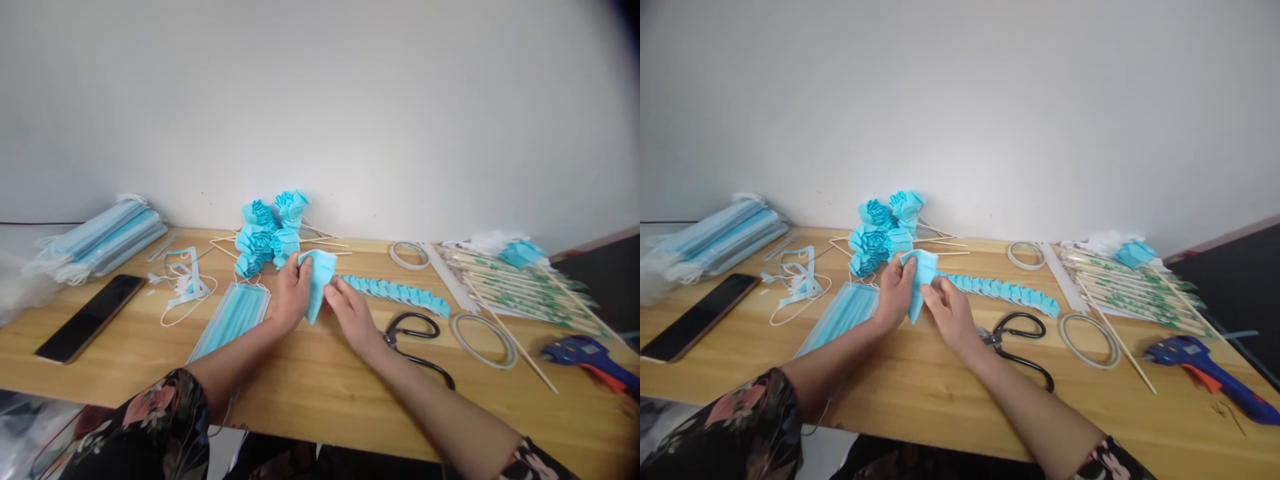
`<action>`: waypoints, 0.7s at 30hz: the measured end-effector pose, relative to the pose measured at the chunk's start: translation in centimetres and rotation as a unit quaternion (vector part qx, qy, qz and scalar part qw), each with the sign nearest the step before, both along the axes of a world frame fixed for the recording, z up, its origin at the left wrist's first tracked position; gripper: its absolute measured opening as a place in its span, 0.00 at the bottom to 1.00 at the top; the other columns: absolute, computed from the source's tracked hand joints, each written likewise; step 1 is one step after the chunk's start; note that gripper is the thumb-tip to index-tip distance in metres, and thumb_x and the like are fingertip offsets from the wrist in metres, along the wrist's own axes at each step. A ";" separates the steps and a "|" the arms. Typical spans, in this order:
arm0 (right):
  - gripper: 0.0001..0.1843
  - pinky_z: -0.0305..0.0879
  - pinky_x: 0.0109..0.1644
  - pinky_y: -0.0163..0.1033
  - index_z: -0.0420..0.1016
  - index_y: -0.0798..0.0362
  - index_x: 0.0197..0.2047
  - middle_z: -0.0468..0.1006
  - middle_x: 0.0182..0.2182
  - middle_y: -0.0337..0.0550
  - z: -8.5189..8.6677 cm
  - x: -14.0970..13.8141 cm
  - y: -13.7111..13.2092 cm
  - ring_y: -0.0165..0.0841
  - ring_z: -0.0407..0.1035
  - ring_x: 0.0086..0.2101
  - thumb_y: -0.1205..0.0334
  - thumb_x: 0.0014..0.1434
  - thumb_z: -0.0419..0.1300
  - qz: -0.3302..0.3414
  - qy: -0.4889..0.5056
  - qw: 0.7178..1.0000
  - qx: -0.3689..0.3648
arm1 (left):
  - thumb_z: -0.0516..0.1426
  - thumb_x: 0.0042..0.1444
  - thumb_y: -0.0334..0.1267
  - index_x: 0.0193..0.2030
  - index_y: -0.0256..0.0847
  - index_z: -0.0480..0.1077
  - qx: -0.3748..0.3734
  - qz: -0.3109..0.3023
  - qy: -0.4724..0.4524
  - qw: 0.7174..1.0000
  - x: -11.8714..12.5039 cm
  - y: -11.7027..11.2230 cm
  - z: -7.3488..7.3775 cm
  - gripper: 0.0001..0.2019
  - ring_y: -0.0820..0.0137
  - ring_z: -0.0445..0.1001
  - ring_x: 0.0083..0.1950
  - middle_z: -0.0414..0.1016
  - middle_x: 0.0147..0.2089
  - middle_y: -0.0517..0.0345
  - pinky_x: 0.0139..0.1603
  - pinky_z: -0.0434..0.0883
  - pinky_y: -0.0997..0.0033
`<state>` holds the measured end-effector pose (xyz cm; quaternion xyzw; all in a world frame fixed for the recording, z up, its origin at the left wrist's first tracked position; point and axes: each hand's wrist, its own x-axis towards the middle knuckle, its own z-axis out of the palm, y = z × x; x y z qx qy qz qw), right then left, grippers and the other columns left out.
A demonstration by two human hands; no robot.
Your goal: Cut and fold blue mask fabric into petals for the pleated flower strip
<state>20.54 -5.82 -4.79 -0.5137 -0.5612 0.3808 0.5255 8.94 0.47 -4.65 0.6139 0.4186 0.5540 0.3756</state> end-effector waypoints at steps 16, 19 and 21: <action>0.24 0.60 0.29 0.34 0.62 0.51 0.19 0.68 0.16 0.35 -0.2 0.2 -0.3 0.28 0.63 0.21 0.51 0.65 0.53 -0.055 -0.054 0.996 0.036 | 0.51 0.63 0.42 0.30 0.40 0.62 -0.034 -0.009 0.009 0.999 0.1 0.3 -0.3 0.11 0.72 0.59 0.30 0.60 0.27 0.64 0.33 0.60 0.72; 0.23 0.61 0.29 0.33 0.65 0.51 0.22 0.68 0.18 0.35 0.1 0.7 0.1 0.28 0.63 0.22 0.47 0.63 0.54 -0.039 -0.014 0.999 0.018 | 0.53 0.62 0.41 0.29 0.41 0.62 -0.036 -0.013 0.008 0.999 0.1 0.0 -0.3 0.11 0.72 0.59 0.29 0.60 0.26 0.64 0.33 0.59 0.72; 0.21 0.59 0.26 0.33 0.64 0.51 0.23 0.66 0.18 0.34 0.2 0.9 0.4 0.28 0.61 0.22 0.46 0.60 0.56 -0.035 -0.009 0.999 0.009 | 0.54 0.61 0.41 0.28 0.41 0.62 -0.034 -0.034 0.014 0.999 0.3 -0.4 -0.2 0.11 0.72 0.60 0.30 0.61 0.26 0.64 0.33 0.59 0.71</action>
